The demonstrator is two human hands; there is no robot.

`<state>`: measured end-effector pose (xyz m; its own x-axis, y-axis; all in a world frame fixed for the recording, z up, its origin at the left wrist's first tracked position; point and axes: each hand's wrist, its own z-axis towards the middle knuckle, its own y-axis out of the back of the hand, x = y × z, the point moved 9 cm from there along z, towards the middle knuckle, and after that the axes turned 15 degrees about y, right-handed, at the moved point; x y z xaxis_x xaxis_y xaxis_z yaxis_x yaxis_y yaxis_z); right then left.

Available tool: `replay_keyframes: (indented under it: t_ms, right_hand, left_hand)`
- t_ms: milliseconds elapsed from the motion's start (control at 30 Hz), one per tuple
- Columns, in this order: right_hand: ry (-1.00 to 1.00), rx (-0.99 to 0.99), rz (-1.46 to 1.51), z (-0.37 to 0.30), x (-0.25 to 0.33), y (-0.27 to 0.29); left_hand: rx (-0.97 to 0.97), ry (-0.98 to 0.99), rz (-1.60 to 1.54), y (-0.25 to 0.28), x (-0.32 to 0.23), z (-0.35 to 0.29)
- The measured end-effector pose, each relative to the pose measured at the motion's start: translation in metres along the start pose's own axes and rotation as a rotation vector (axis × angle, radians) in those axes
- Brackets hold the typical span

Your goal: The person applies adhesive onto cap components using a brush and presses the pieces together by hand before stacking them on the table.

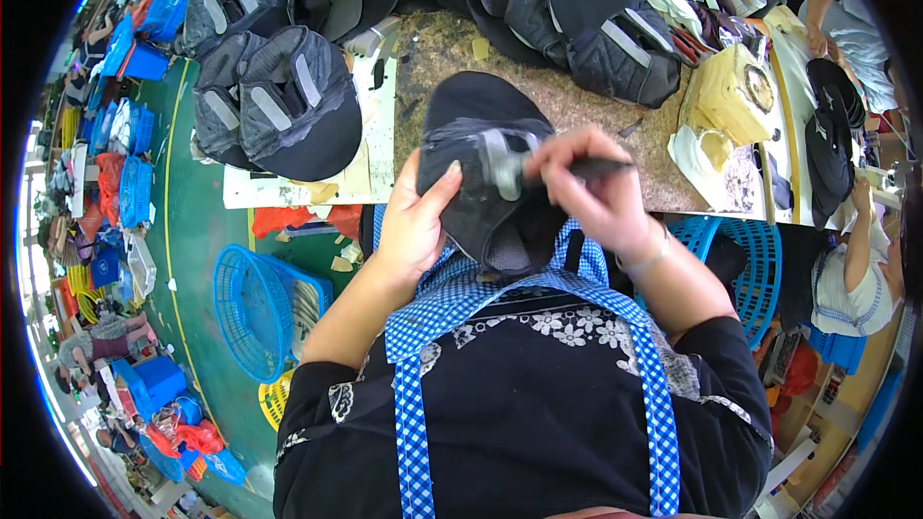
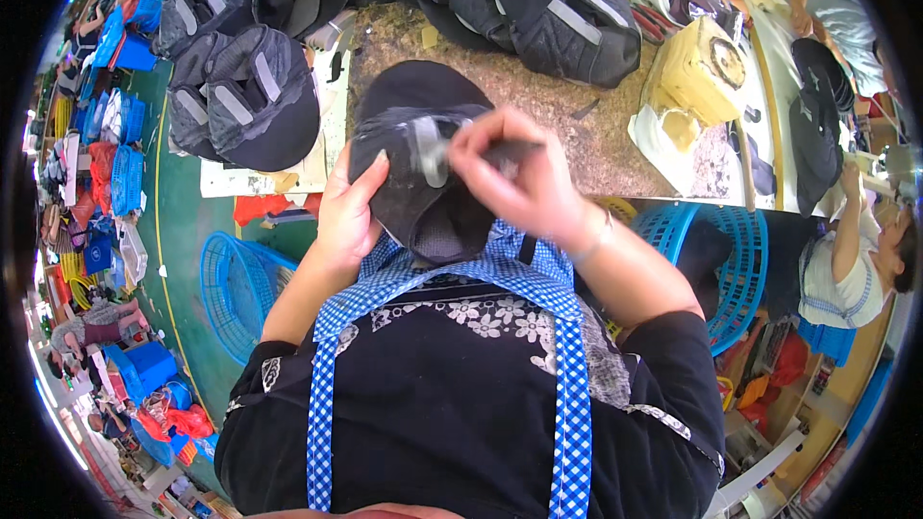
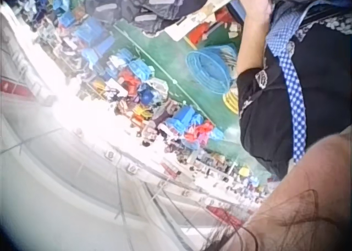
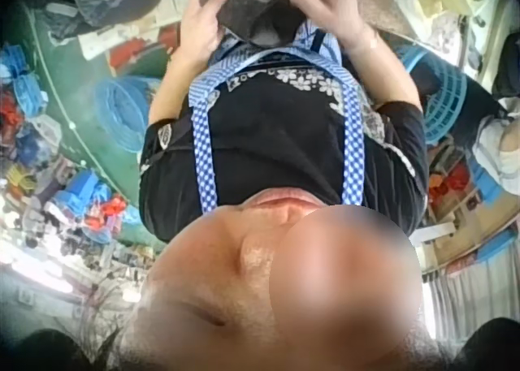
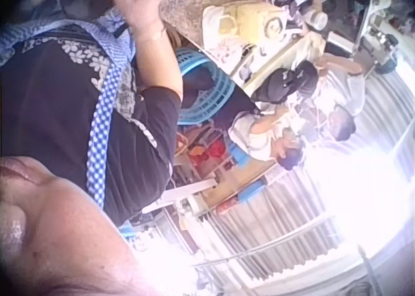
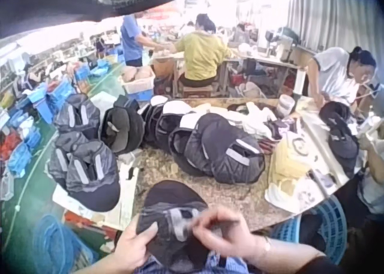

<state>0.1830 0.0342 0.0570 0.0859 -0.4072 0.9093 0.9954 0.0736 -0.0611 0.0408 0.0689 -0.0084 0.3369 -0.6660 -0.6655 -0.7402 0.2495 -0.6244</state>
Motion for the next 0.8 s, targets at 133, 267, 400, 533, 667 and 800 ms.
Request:
replay_keyframes:
  t_ms: [133,267,400,533,667,800]
  right_hand:
    - [0.131,-0.112,0.109,-0.016,0.035,0.021]
    - [0.332,-0.936,-0.206,-0.047,0.069,0.166]
    - [-0.015,-0.856,-0.917,-0.089,0.068,0.228]
    - [-0.086,-0.63,-1.167,-0.086,0.054,0.221]
    - [-0.114,-1.027,-0.718,-0.129,0.063,0.273]
    - [-0.268,-0.78,-0.385,-0.105,0.027,0.229]
  left_hand:
    - [-0.2,-0.276,0.079,0.018,-0.034,-0.011]
    - [-0.17,-0.383,0.155,0.005,-0.06,-0.032]
    - [-0.133,-0.331,0.692,-0.009,-0.048,-0.017]
    - [0.01,-0.074,0.623,-0.021,-0.013,0.009]
    - [0.168,0.162,0.446,-0.03,0.008,0.018]
    - [0.136,0.376,0.381,-0.026,0.022,0.019]
